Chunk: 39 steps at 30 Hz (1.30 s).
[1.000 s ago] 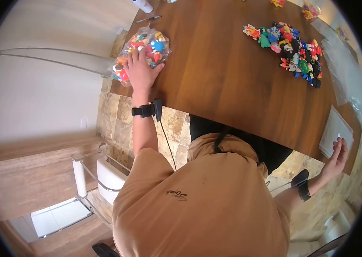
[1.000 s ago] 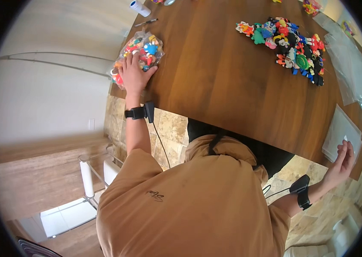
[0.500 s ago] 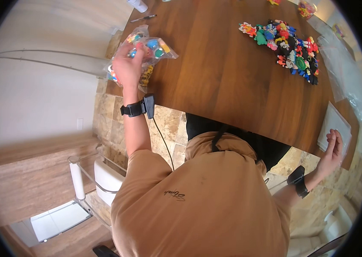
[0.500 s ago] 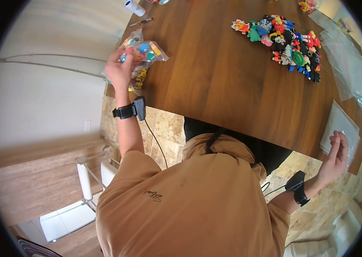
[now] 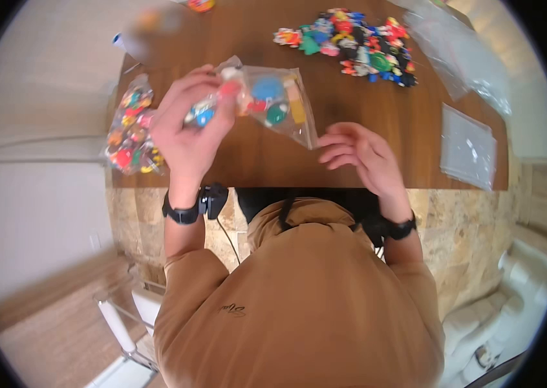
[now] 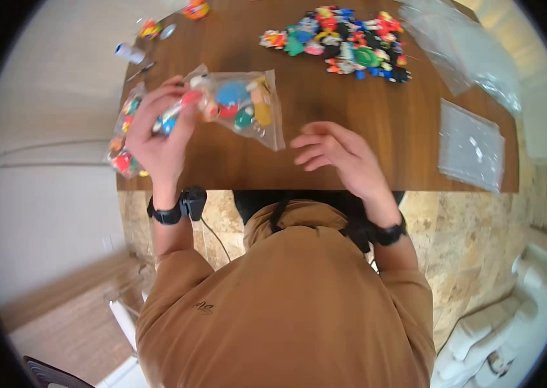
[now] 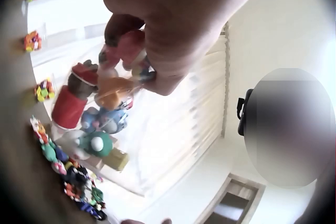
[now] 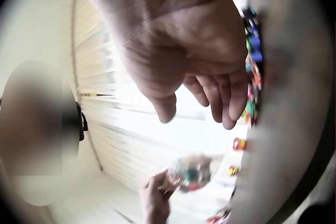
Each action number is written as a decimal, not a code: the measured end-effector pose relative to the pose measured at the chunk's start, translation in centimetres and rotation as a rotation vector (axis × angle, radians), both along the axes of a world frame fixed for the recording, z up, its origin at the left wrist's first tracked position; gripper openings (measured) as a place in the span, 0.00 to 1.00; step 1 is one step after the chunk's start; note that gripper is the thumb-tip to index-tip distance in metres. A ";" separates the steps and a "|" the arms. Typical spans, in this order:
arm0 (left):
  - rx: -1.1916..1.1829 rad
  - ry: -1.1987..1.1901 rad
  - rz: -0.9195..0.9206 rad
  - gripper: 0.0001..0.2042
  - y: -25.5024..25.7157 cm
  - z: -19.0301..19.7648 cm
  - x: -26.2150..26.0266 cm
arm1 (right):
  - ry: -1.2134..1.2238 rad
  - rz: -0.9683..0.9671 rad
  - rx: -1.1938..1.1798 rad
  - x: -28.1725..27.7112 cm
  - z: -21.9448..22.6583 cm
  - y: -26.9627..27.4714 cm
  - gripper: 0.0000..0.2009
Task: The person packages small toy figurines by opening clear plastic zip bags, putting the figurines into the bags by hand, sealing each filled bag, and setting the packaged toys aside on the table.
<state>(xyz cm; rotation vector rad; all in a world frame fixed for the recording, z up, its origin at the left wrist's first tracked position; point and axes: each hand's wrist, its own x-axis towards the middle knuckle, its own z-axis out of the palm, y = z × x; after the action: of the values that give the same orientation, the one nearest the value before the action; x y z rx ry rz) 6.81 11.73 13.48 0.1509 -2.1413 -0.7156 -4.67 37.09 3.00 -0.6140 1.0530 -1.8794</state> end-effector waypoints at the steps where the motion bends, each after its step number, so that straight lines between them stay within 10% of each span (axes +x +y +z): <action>1: 0.014 0.045 -0.051 0.07 0.8 -0.4 -0.1 | -0.174 0.030 -0.031 -0.2 0.3 -0.7 0.17; 12: 0.112 0.030 -0.218 0.09 2.3 -6.5 1.4 | -0.519 -0.115 -0.011 -0.1 -2.3 -3.5 0.05; 20: -0.123 -0.328 -0.092 0.19 0.2 -8.7 4.5 | 0.316 -0.213 0.388 -1.2 -0.2 -3.3 0.15; 24: 0.029 -0.164 -0.203 0.24 2.3 -6.9 2.7 | 0.356 -0.228 0.471 -1.4 -0.5 -2.6 0.15; 33: -0.360 -0.571 -0.330 0.39 5.7 -9.2 -3.6 | 0.265 -0.011 0.577 -2.8 -1.1 -1.9 0.08; 39: -0.175 -0.615 -0.280 0.39 3.9 -7.4 -2.2 | 0.748 -0.020 0.697 -3.0 0.5 -4.2 0.08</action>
<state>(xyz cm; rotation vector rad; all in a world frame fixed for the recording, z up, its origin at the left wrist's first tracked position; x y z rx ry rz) 4.63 15.60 6.06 -0.0326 -2.8426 -0.6932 -7.62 32.88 3.52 -0.8898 2.0647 -1.1481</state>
